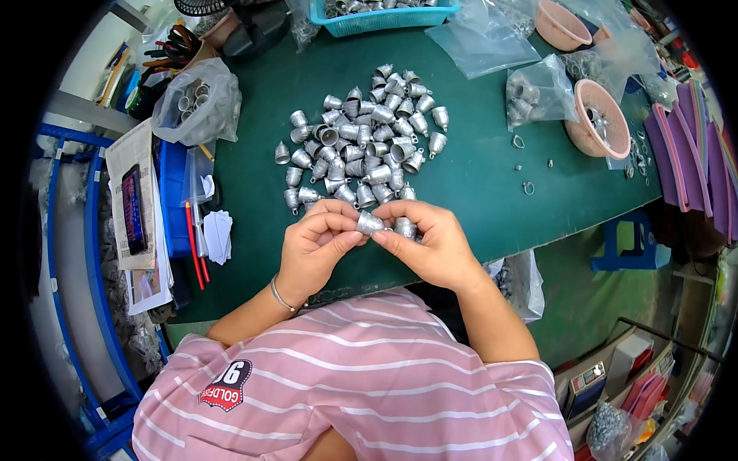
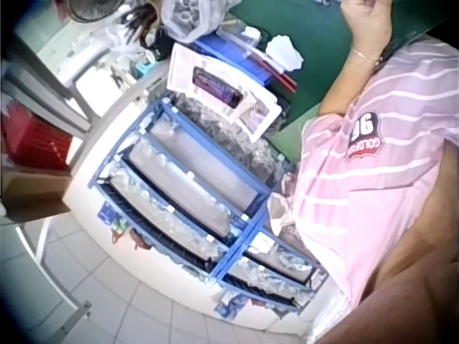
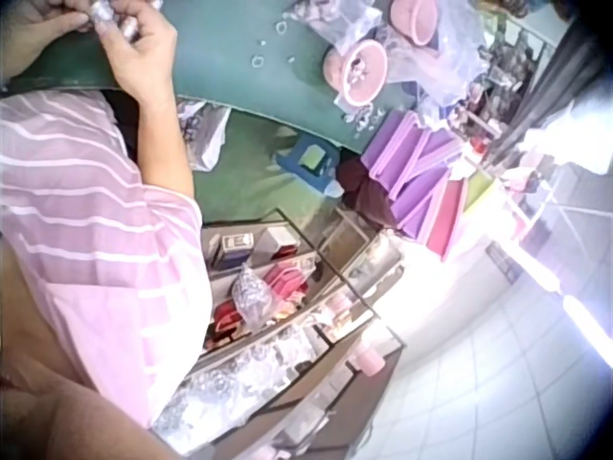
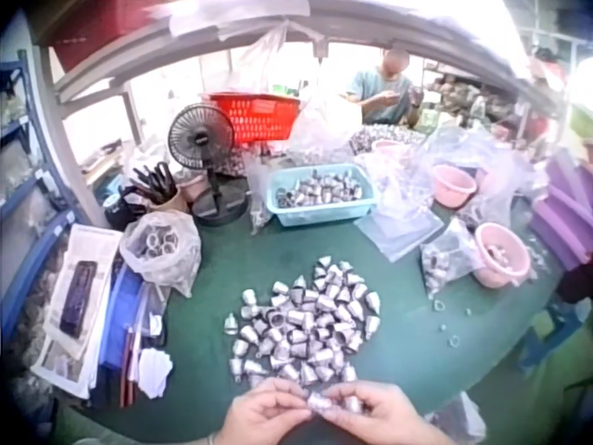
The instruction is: The person assembles metal components by inserting metal rings into bell-shaped housings by hand, occasionally sorting items from bins and bags on a workstation.
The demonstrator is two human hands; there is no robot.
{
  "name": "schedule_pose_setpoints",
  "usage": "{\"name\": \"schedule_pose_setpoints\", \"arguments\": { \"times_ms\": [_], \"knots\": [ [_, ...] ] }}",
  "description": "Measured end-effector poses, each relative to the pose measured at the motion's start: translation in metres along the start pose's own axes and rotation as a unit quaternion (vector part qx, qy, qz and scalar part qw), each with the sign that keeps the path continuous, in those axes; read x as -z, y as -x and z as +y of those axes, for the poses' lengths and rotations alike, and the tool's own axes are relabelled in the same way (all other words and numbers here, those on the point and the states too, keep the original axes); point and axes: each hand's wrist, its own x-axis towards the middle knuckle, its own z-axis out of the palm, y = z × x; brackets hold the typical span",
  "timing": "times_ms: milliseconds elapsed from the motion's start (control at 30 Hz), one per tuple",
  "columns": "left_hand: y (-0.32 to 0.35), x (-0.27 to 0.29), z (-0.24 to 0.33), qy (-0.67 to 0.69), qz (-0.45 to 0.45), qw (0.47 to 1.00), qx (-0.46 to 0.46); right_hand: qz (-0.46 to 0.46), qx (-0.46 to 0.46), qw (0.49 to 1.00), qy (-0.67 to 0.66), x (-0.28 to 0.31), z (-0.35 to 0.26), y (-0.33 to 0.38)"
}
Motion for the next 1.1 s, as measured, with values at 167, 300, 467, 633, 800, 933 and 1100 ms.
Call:
{"name": "schedule_pose_setpoints", "arguments": {
  "times_ms": [167, 300, 467, 633, 800, 933, 1100],
  "knots": [
    [0.002, 0.001, -0.003, 0.008, 0.000, 1.000, 0.008, -0.002, 0.058, 0.995, 0.081, 0.000, -0.002, 0.000],
    [0.004, 0.003, -0.003, 0.070, -0.015, 0.997, 0.042, 0.010, 0.160, 0.976, 0.144, -0.001, -0.003, -0.001],
    [0.003, 0.001, -0.004, 0.161, -0.022, 0.986, 0.021, 0.045, 0.129, 0.988, 0.071, -0.005, -0.002, 0.001],
    [0.004, -0.005, 0.004, 0.132, 0.001, 0.991, -0.005, -0.012, 0.069, 0.993, 0.092, 0.004, 0.003, 0.003],
    [0.006, -0.001, 0.004, 0.041, -0.030, 0.998, -0.032, 0.046, 0.230, 0.961, 0.149, -0.001, 0.002, 0.003],
    [0.007, -0.001, 0.001, -0.018, -0.026, 0.996, -0.080, 0.049, 0.270, 0.951, 0.144, -0.004, 0.001, 0.002],
    [0.009, -0.001, 0.001, -0.098, -0.028, 0.985, -0.139, 0.046, 0.258, 0.955, 0.142, -0.009, 0.009, 0.004]
  ]
}}
